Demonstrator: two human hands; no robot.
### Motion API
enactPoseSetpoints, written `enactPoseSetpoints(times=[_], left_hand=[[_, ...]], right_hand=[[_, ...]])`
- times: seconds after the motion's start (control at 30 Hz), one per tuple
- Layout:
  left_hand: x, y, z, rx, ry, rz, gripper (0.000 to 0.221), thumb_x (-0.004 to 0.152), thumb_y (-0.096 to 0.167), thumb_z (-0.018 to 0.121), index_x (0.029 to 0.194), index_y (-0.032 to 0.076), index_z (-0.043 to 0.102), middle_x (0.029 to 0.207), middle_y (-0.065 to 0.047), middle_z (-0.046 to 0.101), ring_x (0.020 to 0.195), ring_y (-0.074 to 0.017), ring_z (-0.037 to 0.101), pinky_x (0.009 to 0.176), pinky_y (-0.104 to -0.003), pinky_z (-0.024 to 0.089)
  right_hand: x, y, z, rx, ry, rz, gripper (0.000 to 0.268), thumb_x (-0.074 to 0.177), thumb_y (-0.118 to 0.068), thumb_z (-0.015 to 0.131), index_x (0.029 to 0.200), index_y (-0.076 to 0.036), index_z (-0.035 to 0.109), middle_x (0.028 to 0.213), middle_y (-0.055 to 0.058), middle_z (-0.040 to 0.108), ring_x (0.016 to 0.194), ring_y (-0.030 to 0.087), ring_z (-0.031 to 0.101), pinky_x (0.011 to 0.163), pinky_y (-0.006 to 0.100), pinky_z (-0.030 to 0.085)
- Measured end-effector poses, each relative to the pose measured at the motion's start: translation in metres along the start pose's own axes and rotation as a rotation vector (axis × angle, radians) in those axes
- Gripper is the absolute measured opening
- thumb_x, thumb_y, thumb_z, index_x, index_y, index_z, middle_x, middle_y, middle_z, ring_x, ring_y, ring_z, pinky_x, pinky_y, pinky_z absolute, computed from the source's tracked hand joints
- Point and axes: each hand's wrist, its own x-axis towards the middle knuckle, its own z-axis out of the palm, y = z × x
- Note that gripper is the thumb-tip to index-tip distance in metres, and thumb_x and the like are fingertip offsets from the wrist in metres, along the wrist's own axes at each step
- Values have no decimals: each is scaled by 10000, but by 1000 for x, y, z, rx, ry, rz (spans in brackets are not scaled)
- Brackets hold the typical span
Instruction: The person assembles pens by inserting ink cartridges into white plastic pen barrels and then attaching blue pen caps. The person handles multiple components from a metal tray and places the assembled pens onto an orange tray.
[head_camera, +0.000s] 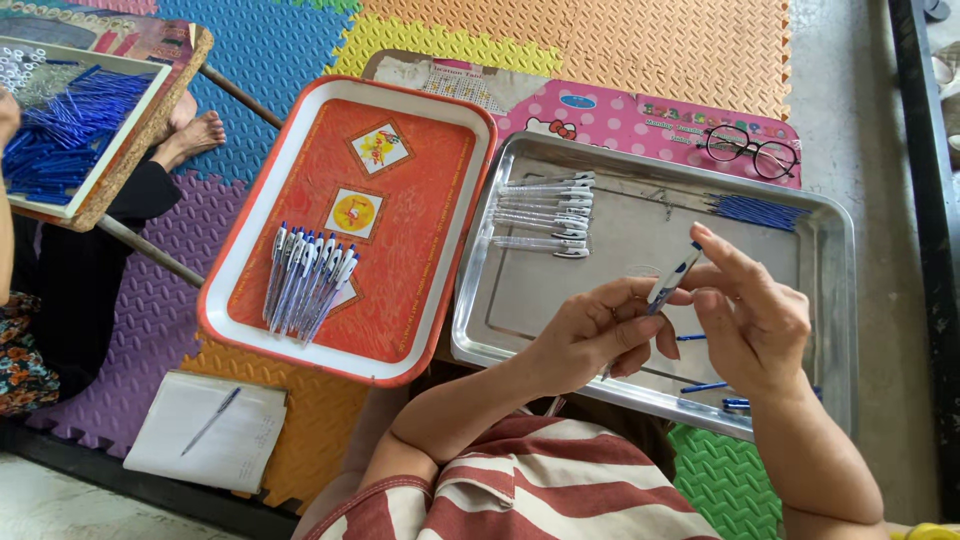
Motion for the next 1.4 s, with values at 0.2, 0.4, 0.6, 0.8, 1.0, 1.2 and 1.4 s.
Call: enactPoseSetpoints(times=[0.2,0.4,0.6,0.8,1.0,1.2,1.4], left_hand=[[-1,-27,-8,606,187,238,347,1067,32,632,1412,4,625,772,-100,678,551,-148,566,531,-252,464],[-22,-23,-3,657,179,65,237,1139,186,527,1323,56,598,837,-30,533,691,-125,419,622,-303,363],[-45,-14,-8,657,30,153,339,1140,79,517,1477,103,535,1362,-152,650,1082,-305,703,917,-389,577],[-77,-26,-25,762,-24,26,247,1113,97,529,1319,14,637,1437,-238,638,1349,-411,621,1103,-486,516],[-88,-46,-36,601,-84,-115,336,1124,102,563,1450,34,601,1173,-194,727,1053,-268,717,947,-388,605],[-80,-36,-26,659,-79,-96,265,1118,113,569,1353,32,663,1211,-108,696,1087,-202,655,975,-370,551],[-90,-75,-46,737,123,-264,260,1052,189,660,1291,105,718,1237,-58,735,1101,-140,685,982,-330,589]], right_hand=[[4,-3,21,144,-120,91,520,902,-317,729,1334,-31,681,1164,125,810,1156,338,755,1029,456,546],[-28,-12,52,370,-42,196,172,1019,-93,608,1151,-34,700,1205,183,799,1120,292,806,971,378,670],[-65,-6,75,729,-49,256,285,1009,-181,695,1215,14,727,1364,238,709,1177,304,755,933,413,670],[-115,-5,87,1419,-66,659,709,1032,-564,363,940,17,758,1465,318,593,1359,456,554,1090,612,449],[-136,6,78,1497,-96,739,604,1058,-444,367,1057,19,754,1414,311,594,1431,442,486,1171,621,380],[-131,5,80,1410,-26,657,566,1047,-408,424,839,22,727,1340,336,675,1346,464,585,1169,656,393],[-128,-10,96,1338,93,592,137,1010,-42,574,999,68,656,1318,328,650,1254,425,661,1065,582,565]])
